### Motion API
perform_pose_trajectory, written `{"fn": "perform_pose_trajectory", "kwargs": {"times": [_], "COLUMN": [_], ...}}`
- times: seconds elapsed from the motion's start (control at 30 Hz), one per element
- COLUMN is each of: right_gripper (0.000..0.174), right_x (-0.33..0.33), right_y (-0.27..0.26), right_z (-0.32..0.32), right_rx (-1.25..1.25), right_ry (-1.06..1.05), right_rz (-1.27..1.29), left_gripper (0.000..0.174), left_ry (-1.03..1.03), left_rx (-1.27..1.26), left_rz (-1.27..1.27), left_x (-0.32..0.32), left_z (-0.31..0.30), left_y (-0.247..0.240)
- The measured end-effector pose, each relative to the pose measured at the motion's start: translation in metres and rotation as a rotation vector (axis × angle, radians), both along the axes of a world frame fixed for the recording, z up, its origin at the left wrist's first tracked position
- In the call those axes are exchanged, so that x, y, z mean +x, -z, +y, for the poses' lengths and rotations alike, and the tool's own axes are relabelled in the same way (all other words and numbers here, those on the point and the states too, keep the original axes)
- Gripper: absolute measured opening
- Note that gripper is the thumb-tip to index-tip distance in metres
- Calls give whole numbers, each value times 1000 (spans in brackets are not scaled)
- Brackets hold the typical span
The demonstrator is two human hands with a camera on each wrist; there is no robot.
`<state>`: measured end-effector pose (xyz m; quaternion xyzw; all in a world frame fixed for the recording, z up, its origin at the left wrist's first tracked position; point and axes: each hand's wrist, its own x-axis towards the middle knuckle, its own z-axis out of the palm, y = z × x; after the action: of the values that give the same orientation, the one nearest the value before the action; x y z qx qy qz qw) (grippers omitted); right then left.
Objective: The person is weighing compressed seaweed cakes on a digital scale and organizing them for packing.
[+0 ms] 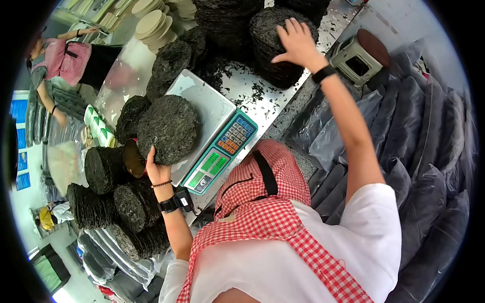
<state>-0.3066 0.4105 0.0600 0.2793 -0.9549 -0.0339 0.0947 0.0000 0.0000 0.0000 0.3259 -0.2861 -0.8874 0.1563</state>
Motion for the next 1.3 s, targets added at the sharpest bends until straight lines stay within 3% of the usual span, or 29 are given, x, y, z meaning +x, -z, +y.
{"fn": "perform_pose_trajectory", "kwargs": {"times": [0.07, 0.1, 0.13, 0.23, 0.27, 0.3, 0.37, 0.4, 0.43, 0.5, 0.57, 0.6, 0.63, 0.7, 0.77, 0.83, 0.9, 1.03, 1.1, 1.13, 1.17, 1.23, 1.27, 1.3], "right_gripper": [89, 79, 72, 51, 35, 36, 37, 37, 31, 31, 26, 32, 33, 28, 33, 40, 42, 18, 18, 26, 34, 54, 64, 64], "right_x": [-25, -57, -49, -30, -54, -38, -34, -17, -24, -14, 45, 73, 92, 138, 161, 157, 122, -3, -78, -114, -144, -177, -187, -191], "right_y": [24, 5, 22, -51, -21, -33, -37, -38, -24, 8, -7, -3, -17, 0, 34, 7, -1, -51, -64, -66, -67, -61, -58, -64], "right_z": [28, 53, 36, 36, 57, 53, 73, 63, 60, 45, -37, -77, -102, -151, -174, -161, -136, -99, -100, -104, -110, -115, -117, -117], "right_rx": [10, 58, -91, -272, -436, -597, -1023, -1605, -1461, -1626, -750, -857, -621, -636, -348, -238, -601, -575, -607, -519, -436, -192, -111, -50], "right_ry": [-96, -178, -171, -96, -105, 41, 380, 239, 92, 158, -369, -482, -778, -1022, -1150, -1112, -1010, -621, -551, -554, -557, -446, -343, -413], "right_rz": [3, 78, -100, -267, -67, 99, -21, -192, -15, -591, 68, -71, 177, 193, 1, -168, 56, 526, 634, 677, 725, 795, 293, 249], "left_gripper": [37, 37, 36, 41, 43, 46, 51, 51, 50, 48, 48, 48, 48, 41, 37, 36, 38, 59, 76, 95, 95, 98, 98, 92], "left_ry": [74, 78, 62, -40, -41, -36, -68, -115, -179, -94, -55, -18, 25, 21, 64, 47, 15, 39, -8, 41, 24, 19, -46, -87], "left_rx": [40, 106, 55, 54, 60, 67, 70, 122, 176, 189, 198, 212, 239, 107, 131, -22, -100, -233, -700, -871, -881, -1344, -1411, -1319], "left_rz": [28, 87, 40, -12, 28, 70, 98, 100, 104, 176, 234, 253, 282, 266, 275, 176, 159, 21, -104, -169, -168, -484, -482, -458], "left_x": [13, -17, 3, 2, 12, 22, 33, 37, 47, 52, 41, 36, 28, 10, 0, -8, -9, -16, -24, -23, -23, -17, -10, 0], "left_z": [-16, 12, -10, 7, -1, -9, -8, -13, -11, -17, -7, -5, -1, 13, 16, 16, 12, 0, 13, -2, -4, -11, -21, -23], "left_y": [-8, 22, -2, -13, -6, 0, -8, -5, -3, -12, -24, -26, -21, -30, -27, -28, -22, -5, -21, -6, -5, -7, -1, -5]}}
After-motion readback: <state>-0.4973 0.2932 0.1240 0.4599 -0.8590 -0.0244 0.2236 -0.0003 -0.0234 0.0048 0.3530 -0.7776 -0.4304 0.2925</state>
